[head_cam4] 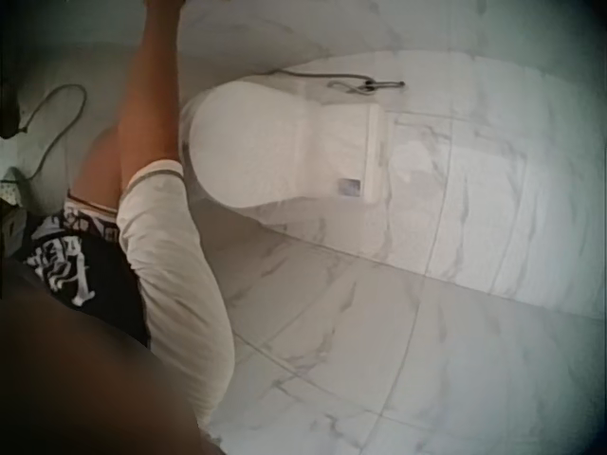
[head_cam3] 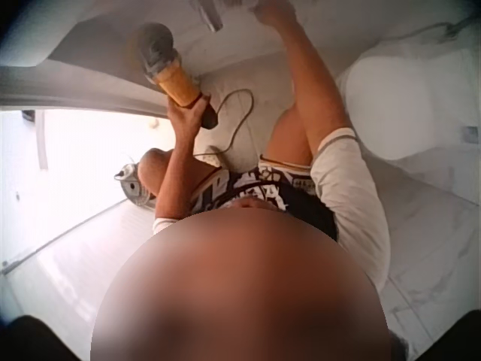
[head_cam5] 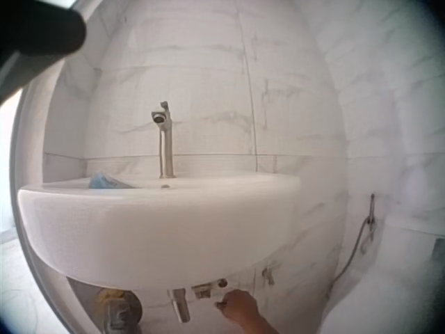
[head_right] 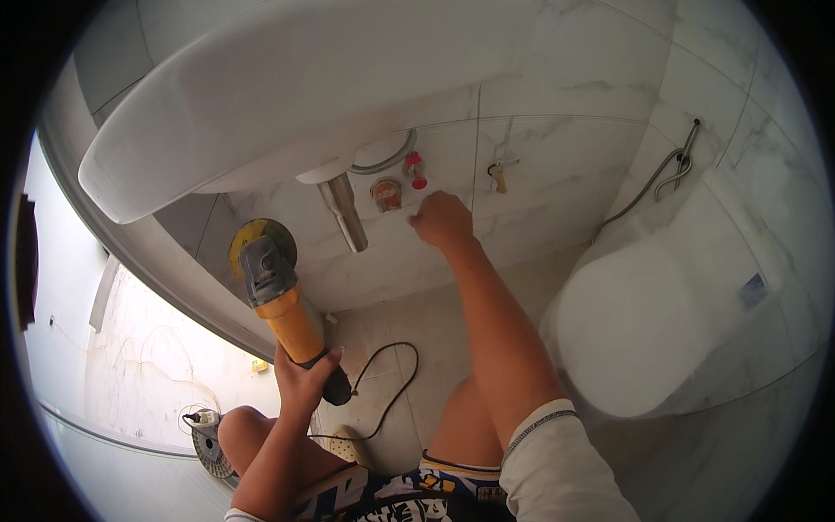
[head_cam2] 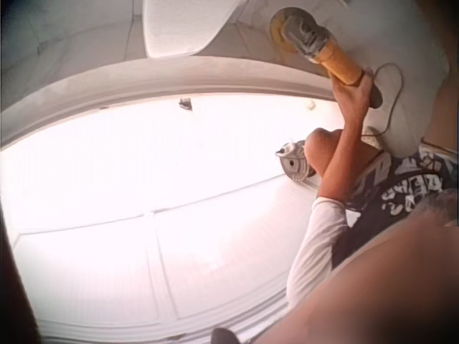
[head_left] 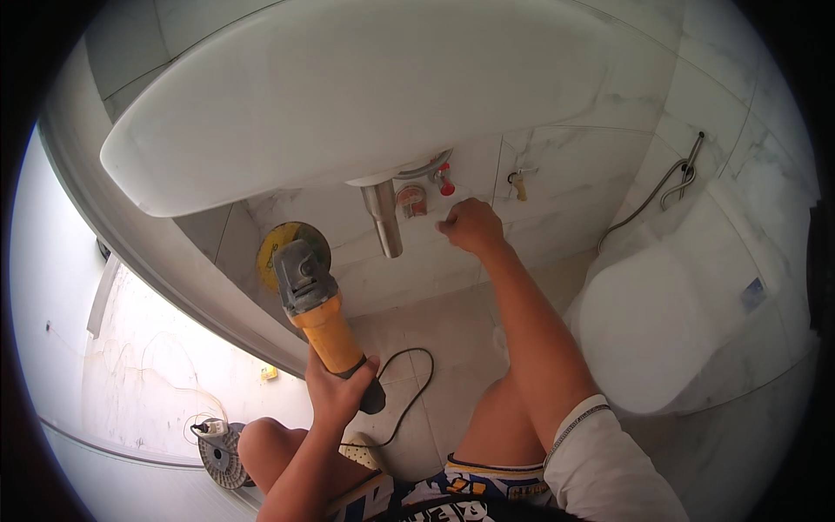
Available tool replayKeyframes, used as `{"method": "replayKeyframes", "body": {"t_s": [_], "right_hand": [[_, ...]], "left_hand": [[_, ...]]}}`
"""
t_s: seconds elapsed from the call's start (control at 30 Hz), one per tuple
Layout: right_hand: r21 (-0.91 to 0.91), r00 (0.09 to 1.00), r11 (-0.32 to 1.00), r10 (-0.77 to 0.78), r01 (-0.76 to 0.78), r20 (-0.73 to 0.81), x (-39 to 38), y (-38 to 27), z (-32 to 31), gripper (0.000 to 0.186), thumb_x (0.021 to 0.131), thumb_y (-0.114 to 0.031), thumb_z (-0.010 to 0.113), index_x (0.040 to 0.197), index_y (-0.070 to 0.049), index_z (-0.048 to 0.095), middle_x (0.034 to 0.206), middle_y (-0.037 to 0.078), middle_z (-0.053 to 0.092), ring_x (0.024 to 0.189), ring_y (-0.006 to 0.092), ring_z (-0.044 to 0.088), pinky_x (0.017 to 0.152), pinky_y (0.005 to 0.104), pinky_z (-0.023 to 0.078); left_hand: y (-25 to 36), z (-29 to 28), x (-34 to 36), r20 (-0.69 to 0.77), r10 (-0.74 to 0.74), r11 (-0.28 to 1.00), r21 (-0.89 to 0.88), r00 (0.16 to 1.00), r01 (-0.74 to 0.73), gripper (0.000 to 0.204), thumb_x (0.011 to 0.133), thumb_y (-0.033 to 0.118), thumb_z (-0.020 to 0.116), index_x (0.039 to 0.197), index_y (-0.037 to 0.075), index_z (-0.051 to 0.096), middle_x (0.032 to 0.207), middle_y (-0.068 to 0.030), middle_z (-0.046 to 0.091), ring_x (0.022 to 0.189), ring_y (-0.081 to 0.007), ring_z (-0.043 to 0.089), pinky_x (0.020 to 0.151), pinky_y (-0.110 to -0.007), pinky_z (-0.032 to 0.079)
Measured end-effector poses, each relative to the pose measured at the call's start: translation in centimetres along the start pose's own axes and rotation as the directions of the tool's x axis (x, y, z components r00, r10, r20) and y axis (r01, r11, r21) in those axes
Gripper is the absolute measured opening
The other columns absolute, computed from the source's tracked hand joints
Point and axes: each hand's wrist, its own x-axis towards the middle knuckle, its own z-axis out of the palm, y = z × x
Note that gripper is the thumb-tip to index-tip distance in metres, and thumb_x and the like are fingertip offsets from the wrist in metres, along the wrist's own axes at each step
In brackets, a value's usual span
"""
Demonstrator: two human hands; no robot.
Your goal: The person sits on the bathroom floor and uses an angle grinder to grind the wall tiles near the sink plumbing. They hold the tool with both hands and move it along the grout lines and tile surface around the pipes.
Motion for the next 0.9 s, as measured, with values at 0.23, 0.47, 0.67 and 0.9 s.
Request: {"method": "replayKeyframes", "body": {"t_s": [0.23,0.47,0.67,0.9], "right_hand": [[0.098,0.983,0.989,-0.099,0.115,-0.153,-0.7,-1.5,0.0,0.024,0.085,-0.027,0.062,0.086,-0.004,0.070,0.093,0.015,0.068,0.091,0.0328,0.065,0.078,0.0434,0.052],[-0.041,0.995,0.995,-0.094,0.095,0.015,-0.3,-1.0,1.2,0.022,0.085,-0.023,0.060,0.090,-0.004,0.069,0.093,0.015,0.068,0.091,0.0329,0.065,0.079,0.0436,0.052],[-0.036,0.985,0.987,-0.158,0.156,-0.063,-0.3,-1.0,1.8,0.018,0.084,-0.017,0.058,0.086,-0.003,0.068,0.092,0.016,0.067,0.090,0.0323,0.065,0.078,0.0426,0.052],[-0.044,0.977,0.991,-0.135,0.129,-0.166,-0.2,-1.8,1.8,0.012,0.081,-0.016,0.063,0.088,-0.007,0.067,0.095,0.010,0.067,0.090,0.0299,0.064,0.078,0.0414,0.051]], "left_hand": [[0.8,0.0,0.1,-0.001,0.029,0.998,-0.063,1.000,-0.029,0.050,0.071,0.018,0.076,0.109,0.000,0.048,0.083,-0.0072,0.062,0.074,-0.0168,0.064,0.070,-0.030,0.051],[0.0,-0.3,0.6,-0.076,0.019,0.999,-0.039,0.997,-0.022,0.049,0.070,0.018,0.077,0.106,-0.001,0.050,0.088,-0.0081,0.062,0.078,-0.0169,0.063,0.073,-0.031,0.051],[-0.2,-0.4,0.6,-0.075,-0.017,0.998,-0.064,0.997,0.012,0.050,0.071,0.020,0.077,0.107,0.001,0.049,0.090,-0.0076,0.060,0.080,-0.0166,0.062,0.074,-0.031,0.050],[0.2,-0.5,0.5,-0.079,0.000,1.000,-0.011,0.997,-0.001,0.048,0.070,0.018,0.076,0.104,-0.001,0.050,0.089,-0.0092,0.062,0.079,-0.0178,0.062,0.074,-0.031,0.051]]}}
